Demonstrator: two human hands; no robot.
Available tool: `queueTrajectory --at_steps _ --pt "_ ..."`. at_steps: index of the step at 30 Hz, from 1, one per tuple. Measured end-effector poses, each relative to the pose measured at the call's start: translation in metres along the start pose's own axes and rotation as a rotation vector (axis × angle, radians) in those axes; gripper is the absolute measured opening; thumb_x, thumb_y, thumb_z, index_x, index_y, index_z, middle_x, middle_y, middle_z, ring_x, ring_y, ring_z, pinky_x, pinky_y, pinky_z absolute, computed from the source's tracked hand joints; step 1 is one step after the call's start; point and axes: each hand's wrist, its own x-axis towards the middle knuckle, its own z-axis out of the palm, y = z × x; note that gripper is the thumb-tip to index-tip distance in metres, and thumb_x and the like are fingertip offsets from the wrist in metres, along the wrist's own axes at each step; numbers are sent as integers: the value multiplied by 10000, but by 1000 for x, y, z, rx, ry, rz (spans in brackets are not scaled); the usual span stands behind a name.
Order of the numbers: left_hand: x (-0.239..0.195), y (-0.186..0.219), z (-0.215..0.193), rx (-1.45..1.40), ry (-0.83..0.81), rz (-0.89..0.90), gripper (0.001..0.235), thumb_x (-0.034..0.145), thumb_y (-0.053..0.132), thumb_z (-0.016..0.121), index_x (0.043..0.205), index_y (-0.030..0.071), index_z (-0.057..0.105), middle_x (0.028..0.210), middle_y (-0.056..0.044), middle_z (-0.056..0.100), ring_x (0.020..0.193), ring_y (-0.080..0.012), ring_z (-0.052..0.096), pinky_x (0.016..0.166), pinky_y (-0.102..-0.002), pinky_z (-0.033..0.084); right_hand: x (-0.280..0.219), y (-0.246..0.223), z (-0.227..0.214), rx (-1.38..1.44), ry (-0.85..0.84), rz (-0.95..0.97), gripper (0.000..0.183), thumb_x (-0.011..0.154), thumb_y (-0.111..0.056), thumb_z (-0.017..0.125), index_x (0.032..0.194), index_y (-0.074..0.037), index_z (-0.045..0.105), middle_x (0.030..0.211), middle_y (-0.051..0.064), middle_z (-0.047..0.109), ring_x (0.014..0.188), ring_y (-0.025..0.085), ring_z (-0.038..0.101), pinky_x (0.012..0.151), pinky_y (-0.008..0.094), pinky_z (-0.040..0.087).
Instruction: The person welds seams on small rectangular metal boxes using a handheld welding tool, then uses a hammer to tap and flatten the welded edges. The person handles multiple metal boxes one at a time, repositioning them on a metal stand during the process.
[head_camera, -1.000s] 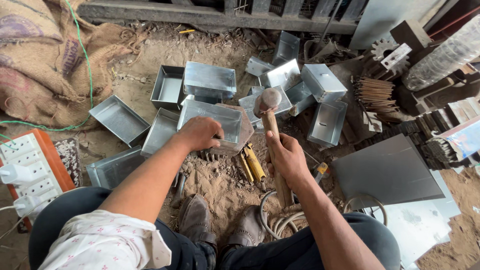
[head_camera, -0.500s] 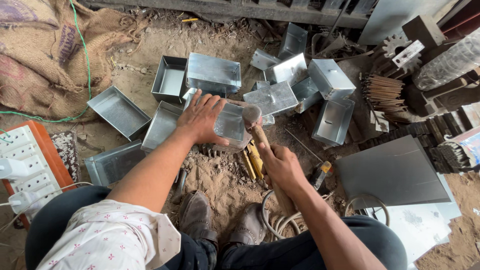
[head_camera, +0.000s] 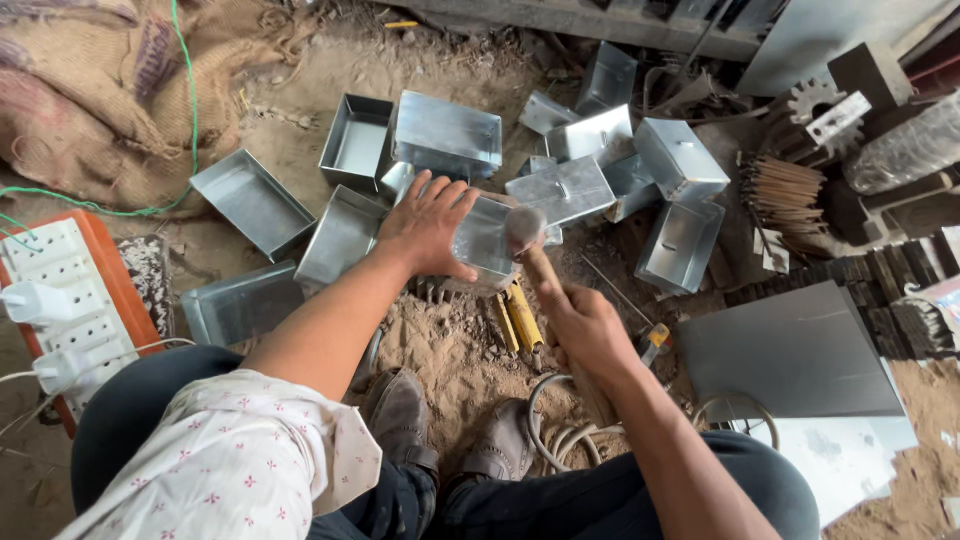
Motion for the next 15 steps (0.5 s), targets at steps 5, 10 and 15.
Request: queueTrajectory --at_steps 5,10,15 --pt "7 1 3 12 0 14 1383 571 807 814 1607 126 200 1652 -107 234 1549 -285 152 1273 -490 10 -1 1 -14 212 83 -6 494 1042 -441 472 1096 20 639 647 50 598 423 122 517 383 302 470" --pt "-8 3 0 -9 149 167 891 649 564 859 1419 260 531 1505 -43 494 1453 -263 402 1253 -505 186 1 -9 -22 370 129 -25 476 1022 -461 485 1105 -17 634 647 49 576 417 120 513 378 290 447" --pt "-5 3 -22 -319 -127 81 238 978 370 654 1114 223 783 1154 -89 775 1095 -281 729 1025 -454 542 -5 -9 -27 416 131 -69 516 1038 -485 486 1092 14 607 654 62 575 423 127 524 382 291 464"
